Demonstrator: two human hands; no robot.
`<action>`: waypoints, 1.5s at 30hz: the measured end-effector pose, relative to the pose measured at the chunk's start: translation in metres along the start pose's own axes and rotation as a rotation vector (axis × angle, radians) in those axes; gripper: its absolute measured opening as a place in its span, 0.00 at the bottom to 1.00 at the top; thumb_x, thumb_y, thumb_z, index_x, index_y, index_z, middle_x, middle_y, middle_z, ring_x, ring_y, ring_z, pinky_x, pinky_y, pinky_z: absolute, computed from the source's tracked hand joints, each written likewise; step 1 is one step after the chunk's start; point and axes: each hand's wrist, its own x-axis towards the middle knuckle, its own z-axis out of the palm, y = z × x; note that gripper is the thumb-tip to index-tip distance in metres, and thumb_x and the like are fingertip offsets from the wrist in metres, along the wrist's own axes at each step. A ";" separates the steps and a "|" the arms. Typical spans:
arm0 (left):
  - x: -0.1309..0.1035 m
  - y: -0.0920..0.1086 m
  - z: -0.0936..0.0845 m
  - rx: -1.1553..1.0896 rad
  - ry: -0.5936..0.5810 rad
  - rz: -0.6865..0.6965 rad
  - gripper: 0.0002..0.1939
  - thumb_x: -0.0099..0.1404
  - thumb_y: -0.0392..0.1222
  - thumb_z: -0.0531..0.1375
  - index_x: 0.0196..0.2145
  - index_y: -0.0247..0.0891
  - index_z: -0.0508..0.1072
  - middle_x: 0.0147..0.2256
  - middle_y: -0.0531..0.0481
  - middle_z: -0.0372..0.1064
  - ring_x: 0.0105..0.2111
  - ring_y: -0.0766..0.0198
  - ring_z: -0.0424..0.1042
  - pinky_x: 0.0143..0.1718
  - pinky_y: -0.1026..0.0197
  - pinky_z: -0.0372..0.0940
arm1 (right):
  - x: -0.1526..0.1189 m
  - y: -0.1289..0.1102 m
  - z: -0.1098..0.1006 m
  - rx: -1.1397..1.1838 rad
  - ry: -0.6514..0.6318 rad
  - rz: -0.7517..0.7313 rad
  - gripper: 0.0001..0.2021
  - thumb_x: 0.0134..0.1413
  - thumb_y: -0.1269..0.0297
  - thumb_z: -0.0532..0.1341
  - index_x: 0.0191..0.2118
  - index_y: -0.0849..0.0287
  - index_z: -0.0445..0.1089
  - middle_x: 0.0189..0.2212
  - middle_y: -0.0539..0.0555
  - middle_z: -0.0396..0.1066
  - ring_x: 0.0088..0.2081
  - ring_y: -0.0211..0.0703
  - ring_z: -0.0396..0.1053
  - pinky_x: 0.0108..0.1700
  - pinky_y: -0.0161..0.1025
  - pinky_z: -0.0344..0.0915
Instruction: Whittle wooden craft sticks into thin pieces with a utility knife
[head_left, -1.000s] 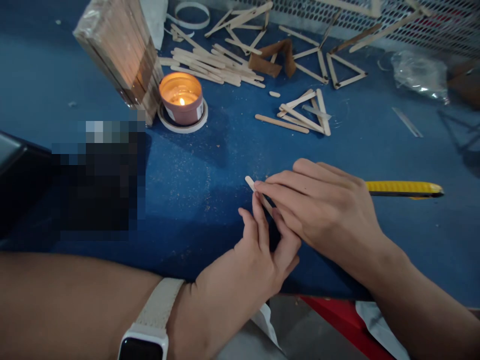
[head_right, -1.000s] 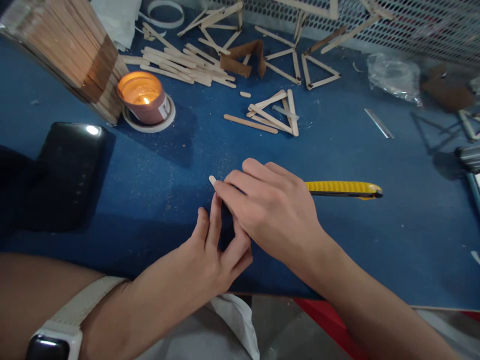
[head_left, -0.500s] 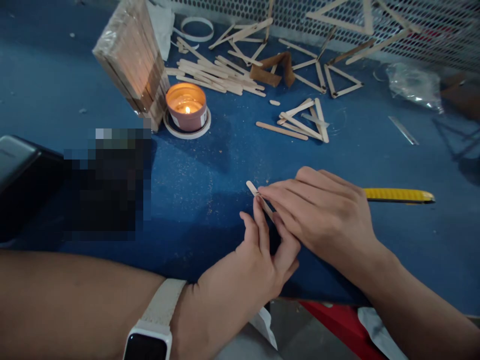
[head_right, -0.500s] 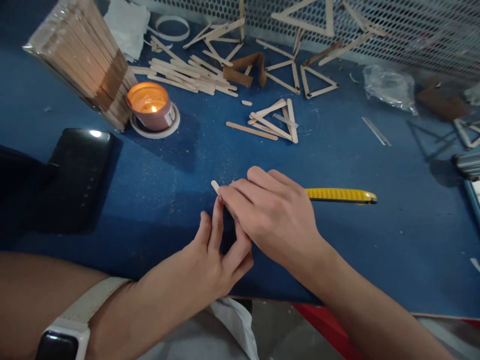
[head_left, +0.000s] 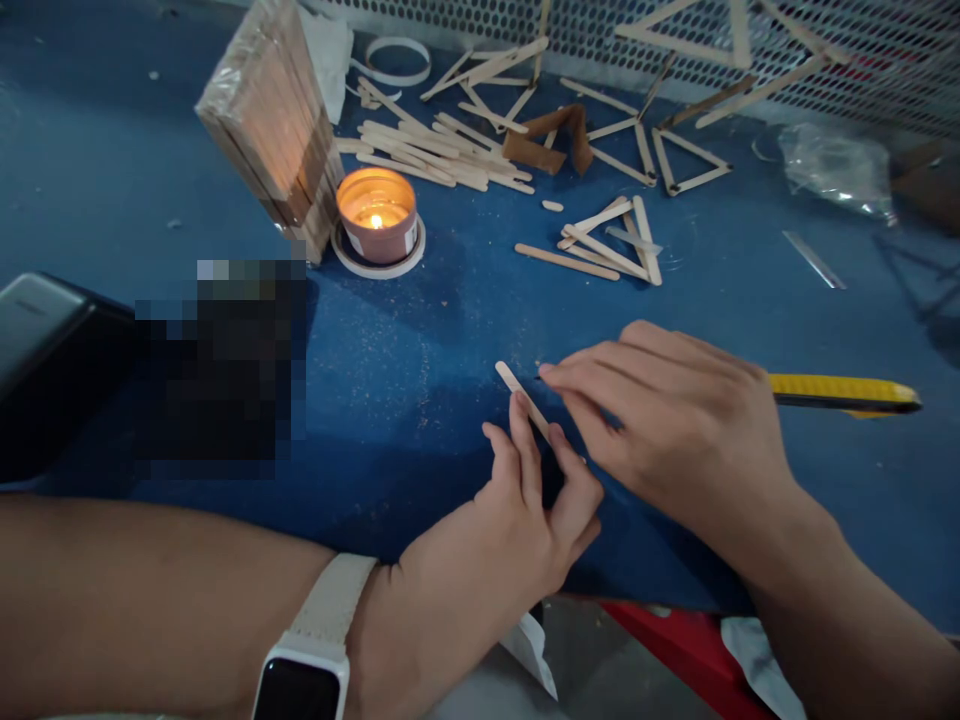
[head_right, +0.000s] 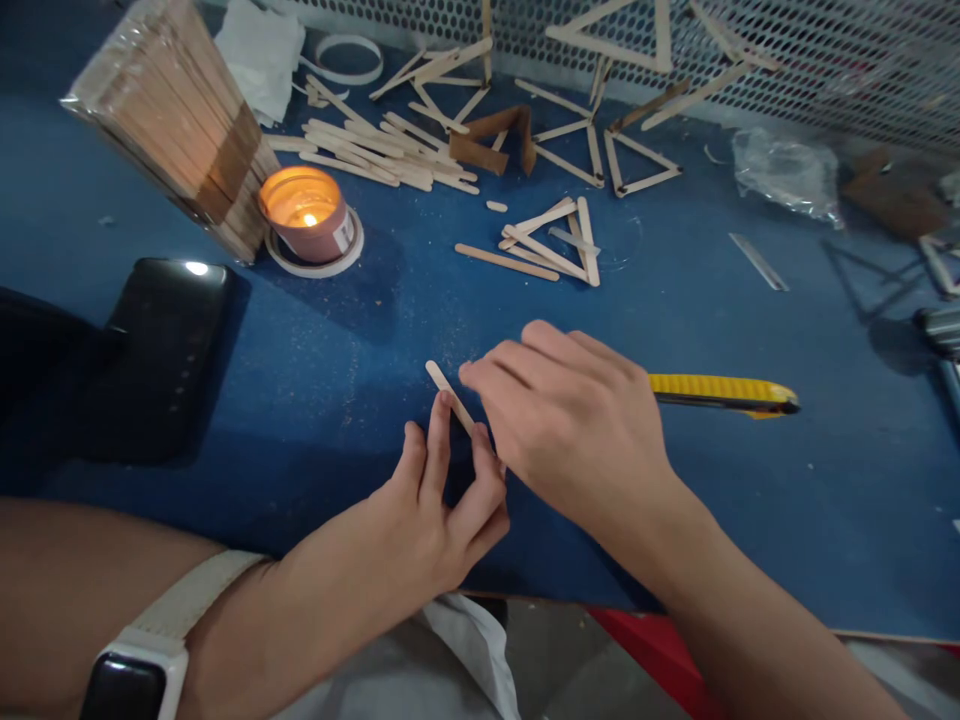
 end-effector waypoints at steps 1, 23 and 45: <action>-0.001 -0.001 0.000 0.009 -0.003 0.006 0.20 0.80 0.44 0.52 0.62 0.36 0.74 0.62 0.33 0.71 0.59 0.29 0.76 0.50 0.39 0.73 | 0.000 0.002 0.002 0.032 0.010 0.045 0.08 0.69 0.72 0.62 0.40 0.57 0.79 0.36 0.55 0.83 0.35 0.49 0.77 0.33 0.46 0.70; -0.017 0.001 -0.008 0.032 -0.008 -0.004 0.21 0.80 0.41 0.48 0.62 0.38 0.73 0.60 0.36 0.71 0.58 0.35 0.77 0.51 0.43 0.73 | 0.009 0.009 0.034 0.354 -0.137 -0.009 0.13 0.74 0.65 0.59 0.53 0.59 0.80 0.48 0.63 0.74 0.49 0.56 0.67 0.51 0.56 0.70; -0.010 -0.011 -0.019 -0.146 0.006 -0.096 0.34 0.77 0.61 0.48 0.53 0.25 0.77 0.50 0.29 0.73 0.50 0.32 0.78 0.36 0.47 0.73 | 0.000 0.030 0.028 0.428 -0.253 -0.099 0.03 0.73 0.66 0.59 0.45 0.53 0.70 0.59 0.61 0.70 0.74 0.63 0.54 0.69 0.66 0.61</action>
